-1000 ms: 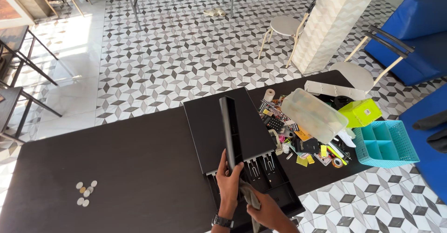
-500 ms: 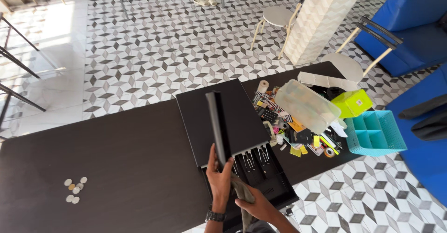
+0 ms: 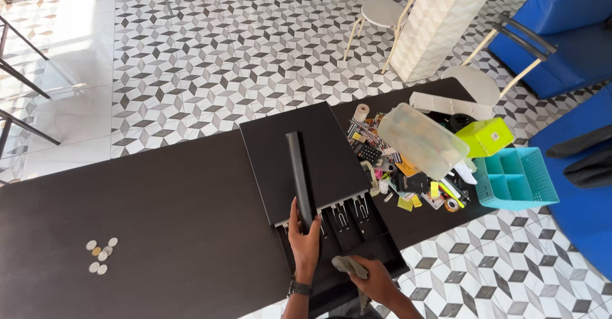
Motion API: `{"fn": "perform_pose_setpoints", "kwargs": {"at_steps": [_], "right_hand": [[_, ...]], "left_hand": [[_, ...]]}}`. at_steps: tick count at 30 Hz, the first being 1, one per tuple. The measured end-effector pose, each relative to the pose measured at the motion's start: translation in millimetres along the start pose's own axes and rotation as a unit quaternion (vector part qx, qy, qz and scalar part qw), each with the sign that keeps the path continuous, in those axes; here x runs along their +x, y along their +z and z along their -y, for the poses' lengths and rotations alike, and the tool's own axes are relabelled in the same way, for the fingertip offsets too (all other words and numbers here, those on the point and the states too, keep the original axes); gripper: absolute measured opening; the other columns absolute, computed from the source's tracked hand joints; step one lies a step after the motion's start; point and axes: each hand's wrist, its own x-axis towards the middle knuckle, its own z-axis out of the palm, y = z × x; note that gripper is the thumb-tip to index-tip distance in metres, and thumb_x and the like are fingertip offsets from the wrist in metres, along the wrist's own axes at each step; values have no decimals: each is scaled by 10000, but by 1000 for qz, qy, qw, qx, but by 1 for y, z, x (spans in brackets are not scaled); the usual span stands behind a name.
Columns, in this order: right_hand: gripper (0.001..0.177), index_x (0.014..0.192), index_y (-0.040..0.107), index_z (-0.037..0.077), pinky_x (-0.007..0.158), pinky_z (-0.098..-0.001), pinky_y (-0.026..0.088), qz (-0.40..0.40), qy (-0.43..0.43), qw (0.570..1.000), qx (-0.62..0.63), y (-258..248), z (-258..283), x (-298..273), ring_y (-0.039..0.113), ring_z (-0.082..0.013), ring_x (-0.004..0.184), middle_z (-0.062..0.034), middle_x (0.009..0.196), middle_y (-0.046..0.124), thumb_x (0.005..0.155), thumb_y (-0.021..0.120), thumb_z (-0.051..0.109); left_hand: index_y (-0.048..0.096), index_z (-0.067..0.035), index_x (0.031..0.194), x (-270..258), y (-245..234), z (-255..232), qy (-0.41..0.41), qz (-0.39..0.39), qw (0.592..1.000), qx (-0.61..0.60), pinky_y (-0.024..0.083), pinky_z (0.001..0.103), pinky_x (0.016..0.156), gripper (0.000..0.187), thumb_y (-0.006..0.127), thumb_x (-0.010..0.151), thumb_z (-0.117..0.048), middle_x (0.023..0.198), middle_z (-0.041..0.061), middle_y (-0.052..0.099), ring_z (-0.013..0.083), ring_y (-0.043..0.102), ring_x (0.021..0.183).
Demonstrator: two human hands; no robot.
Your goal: The person wipes the interior and exterior of a black cash register drawer with a cloth. They remove the drawer, clean its sides and bottom, then reinsert it and wipe the surrounding area.
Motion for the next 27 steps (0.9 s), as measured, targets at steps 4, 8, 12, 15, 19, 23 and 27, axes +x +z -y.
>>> {"fn": "perform_pose_setpoints", "kwargs": {"at_steps": [4, 8, 12, 15, 19, 23, 27], "right_hand": [[400, 1304, 669, 29, 911, -341, 586, -97, -91, 985, 113, -22, -9, 27, 765, -213, 1051, -164, 1145, 793, 950, 687, 215], [403, 1359, 631, 124, 861, -325, 573, -51, 2, 990, 131, -40, -33, 29, 722, -197, 1007, -138, 1139, 747, 977, 612, 250], [380, 1271, 616, 126, 721, -332, 531, -44, 76, 996, 0, -58, -62, 27, 714, -232, 837, -100, 1017, 740, 913, 709, 213], [308, 1220, 753, 83, 772, -301, 546, -94, -124, 987, 30, -68, -76, 20, 680, -178, 940, -104, 1062, 665, 920, 782, 148], [464, 1273, 699, 165, 547, -285, 416, -277, 48, 945, 170, -127, -57, 22, 530, -146, 681, -41, 998, 731, 817, 776, 124], [313, 1304, 631, -10, 844, -297, 516, -612, -161, 772, 64, -185, -5, 36, 607, -164, 1003, -116, 1215, 636, 1025, 721, 98], [347, 1367, 479, -62, 1019, -368, 536, -687, -299, 653, 112, -174, 61, 94, 608, -225, 1141, -138, 1321, 546, 1055, 602, 26]], "left_hand": [[260, -112, 1622, 8, -8, 13, 52, 99, 991, -72, 425, 409, 1155, 779, 610, 978, -375, 1549, 182, 511, 292, 529, 1395], [221, -142, 1620, 40, -95, 5, -33, 190, 974, 120, 204, 455, 1232, 834, 502, 947, -547, 1691, 157, 201, 292, 147, 1569], [235, -101, 1615, 73, -162, -4, -14, 156, 978, 135, 233, 440, 1231, 849, 465, 949, -575, 1670, 170, 270, 305, 208, 1566], [254, -87, 1607, 55, -184, 10, -16, 99, 992, 77, 258, 420, 1220, 795, 368, 993, -578, 1651, 151, 338, 293, 277, 1545], [484, -44, 1521, 21, -183, 30, -305, 2, 895, -327, 407, 461, 1106, 767, 328, 1031, -612, 1442, 156, 573, 324, 517, 1307], [485, -42, 1496, -3, -159, 59, -281, 58, 875, -391, 436, 488, 1073, 733, 395, 995, -568, 1404, 164, 597, 335, 551, 1272], [487, -39, 1470, -4, -131, 87, -252, 93, 872, -410, 465, 516, 1039, 706, 461, 959, -525, 1366, 171, 621, 347, 584, 1238]]}}
